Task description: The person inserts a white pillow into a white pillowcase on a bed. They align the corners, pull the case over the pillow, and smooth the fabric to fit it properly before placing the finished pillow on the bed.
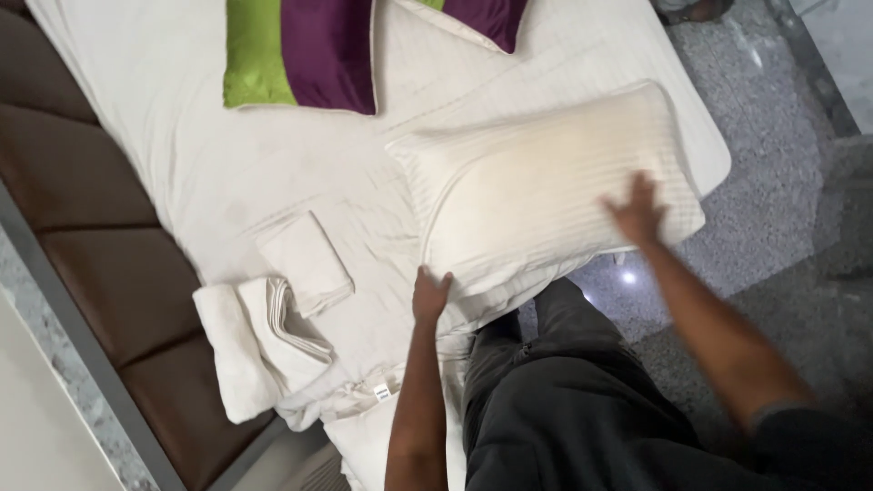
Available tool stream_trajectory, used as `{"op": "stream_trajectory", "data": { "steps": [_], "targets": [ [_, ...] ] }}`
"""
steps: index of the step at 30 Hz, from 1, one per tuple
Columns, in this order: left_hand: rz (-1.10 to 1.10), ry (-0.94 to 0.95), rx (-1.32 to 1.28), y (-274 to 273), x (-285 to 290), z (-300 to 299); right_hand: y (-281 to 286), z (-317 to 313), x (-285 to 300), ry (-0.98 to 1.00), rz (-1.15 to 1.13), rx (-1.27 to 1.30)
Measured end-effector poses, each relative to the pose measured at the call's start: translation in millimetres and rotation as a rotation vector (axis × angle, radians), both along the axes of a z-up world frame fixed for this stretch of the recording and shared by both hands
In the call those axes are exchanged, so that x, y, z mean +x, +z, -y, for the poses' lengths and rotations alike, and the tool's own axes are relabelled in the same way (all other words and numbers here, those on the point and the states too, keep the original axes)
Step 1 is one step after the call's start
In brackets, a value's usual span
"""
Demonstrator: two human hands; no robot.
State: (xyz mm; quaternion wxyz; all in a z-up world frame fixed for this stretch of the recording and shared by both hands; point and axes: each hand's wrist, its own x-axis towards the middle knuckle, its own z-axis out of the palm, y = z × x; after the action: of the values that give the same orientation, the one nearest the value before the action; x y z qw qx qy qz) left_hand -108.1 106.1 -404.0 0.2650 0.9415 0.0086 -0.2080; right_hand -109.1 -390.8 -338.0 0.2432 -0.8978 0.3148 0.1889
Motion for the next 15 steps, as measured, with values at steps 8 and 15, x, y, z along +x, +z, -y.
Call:
{"op": "stream_trajectory", "data": {
  "steps": [8, 15],
  "targets": [
    [-0.332, 0.537, -0.423, 63, 34, 52, -39, 101, -54, -0.511, 0.174, 0.425],
    [0.098, 0.580, -0.527, 162, 32, 47, -10, 102, -25, -0.414, 0.726, 0.359]
  ]
}}
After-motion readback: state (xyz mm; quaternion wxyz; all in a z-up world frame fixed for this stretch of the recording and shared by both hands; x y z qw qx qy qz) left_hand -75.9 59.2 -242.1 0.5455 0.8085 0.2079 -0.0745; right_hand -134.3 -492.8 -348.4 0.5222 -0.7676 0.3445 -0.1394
